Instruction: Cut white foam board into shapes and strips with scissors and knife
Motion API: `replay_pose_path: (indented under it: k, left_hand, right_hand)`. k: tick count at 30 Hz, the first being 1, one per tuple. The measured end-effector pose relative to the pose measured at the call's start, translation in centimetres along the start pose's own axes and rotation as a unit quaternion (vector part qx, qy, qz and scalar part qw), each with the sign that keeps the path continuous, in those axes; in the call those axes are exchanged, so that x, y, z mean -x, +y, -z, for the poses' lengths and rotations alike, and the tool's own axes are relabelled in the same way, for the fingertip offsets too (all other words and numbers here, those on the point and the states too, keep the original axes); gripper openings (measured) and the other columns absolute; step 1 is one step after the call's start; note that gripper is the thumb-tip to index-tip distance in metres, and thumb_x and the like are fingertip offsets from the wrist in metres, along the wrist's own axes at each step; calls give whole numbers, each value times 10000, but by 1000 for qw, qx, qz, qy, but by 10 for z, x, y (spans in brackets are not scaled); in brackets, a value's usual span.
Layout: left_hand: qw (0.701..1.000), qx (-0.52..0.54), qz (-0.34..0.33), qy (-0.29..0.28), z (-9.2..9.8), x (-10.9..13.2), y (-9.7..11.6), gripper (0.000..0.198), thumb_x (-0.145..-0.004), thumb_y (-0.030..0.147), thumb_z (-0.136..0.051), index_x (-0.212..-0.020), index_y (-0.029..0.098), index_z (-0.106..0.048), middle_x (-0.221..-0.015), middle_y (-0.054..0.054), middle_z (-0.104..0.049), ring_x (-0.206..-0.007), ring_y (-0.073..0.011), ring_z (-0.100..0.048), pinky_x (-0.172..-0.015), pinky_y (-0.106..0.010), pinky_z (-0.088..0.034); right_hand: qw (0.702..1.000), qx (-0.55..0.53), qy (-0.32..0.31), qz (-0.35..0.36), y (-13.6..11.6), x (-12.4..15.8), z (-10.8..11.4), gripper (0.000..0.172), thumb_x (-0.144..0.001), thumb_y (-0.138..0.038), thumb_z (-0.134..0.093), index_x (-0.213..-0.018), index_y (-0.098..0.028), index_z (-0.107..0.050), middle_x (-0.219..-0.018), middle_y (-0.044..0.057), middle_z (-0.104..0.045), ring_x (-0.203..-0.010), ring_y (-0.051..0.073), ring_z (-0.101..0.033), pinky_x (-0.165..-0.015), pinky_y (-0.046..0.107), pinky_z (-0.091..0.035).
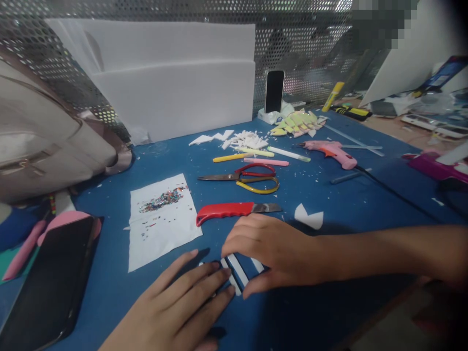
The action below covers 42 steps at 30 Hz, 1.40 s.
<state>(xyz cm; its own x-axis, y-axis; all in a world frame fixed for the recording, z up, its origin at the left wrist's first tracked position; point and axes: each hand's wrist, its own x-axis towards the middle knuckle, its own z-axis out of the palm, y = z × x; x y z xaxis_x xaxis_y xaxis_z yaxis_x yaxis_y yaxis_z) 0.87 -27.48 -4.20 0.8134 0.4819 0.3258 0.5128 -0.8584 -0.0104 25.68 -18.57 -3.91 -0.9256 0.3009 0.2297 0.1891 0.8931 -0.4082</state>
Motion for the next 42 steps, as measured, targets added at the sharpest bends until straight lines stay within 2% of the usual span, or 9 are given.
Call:
replay_pose_path:
  k: [4,8,17,24,30,35,37,42]
  left_hand:
    - [1000,2,-2,-17,0,-2,0,390,-1006,357,-446,-1345,189,-538,-1333,11,-633,-1289,-179,-502,-1224,-451,-102]
    - [999,-9,-3,-31,-3,-4,0,400,-1004,393,-432,-1326,190,-555,-1346,2,-624,-1281,-188,-516,-1224,-470,-90]
    - [1000,-17,-5,-22,-8,0,-1,397,-1019,382,-384,-1337,203,-540,-1387,-38,-588,-1346,-212,-451,-1206,-485,-132]
    - [999,-5,-29,-30,-6,10,-4,393,-955,291,-549,-1331,179,-546,-1369,-59,-602,-1367,-232,-433,-1188,-504,-232]
    - [1000,13,0,-5,-7,13,-4,319,-983,275,-503,-1279,195,-593,-1306,-37,-639,-1325,-201,-484,-1188,-451,-286]
    - [996,42,28,75,-13,8,0,254,-1000,270,-462,-1075,199,-694,-1143,-1,-719,-1163,-167,-616,-1180,-441,-318]
    - [995,42,38,84,-14,9,2,254,-1001,281,-461,-1025,207,-703,-1118,11,-729,-1140,-160,-625,-1182,-442,-309]
    - [994,21,65,80,-9,16,-2,193,-938,314,-571,-1058,207,-678,-1133,-33,-707,-1166,-214,-585,-1145,-483,-306]
  right_hand:
    - [1000,-12,25,9,4,3,-6,443,-900,-492,-590,-1140,-121,-561,-1081,96,-646,-1015,231,-552,-925,370,-411]
    - [998,-21,49,21,8,8,-9,442,-920,-500,-557,-1154,-125,-547,-1108,98,-648,-1052,225,-542,-970,378,-402]
    - [999,-4,47,25,8,11,-9,456,-933,-496,-540,-1187,-118,-533,-1163,105,-638,-1078,226,-525,-986,367,-385]
    - [998,4,50,27,8,11,-10,448,-940,-499,-530,-1177,-119,-536,-1155,90,-640,-1071,220,-527,-985,366,-380]
    - [999,3,47,24,7,9,-10,456,-941,-518,-516,-1175,-128,-534,-1148,101,-645,-1078,225,-543,-990,378,-390]
    - [998,7,43,35,8,9,-10,468,-940,-527,-512,-1181,-127,-531,-1167,105,-646,-1094,226,-549,-979,368,-398]
    - [998,4,44,43,8,9,-10,473,-935,-528,-520,-1188,-129,-528,-1180,104,-642,-1106,221,-548,-986,360,-391]
    - [997,-6,57,47,8,10,-10,489,-919,-504,-561,-1208,-111,-519,-1202,112,-625,-1163,214,-520,-1031,362,-355]
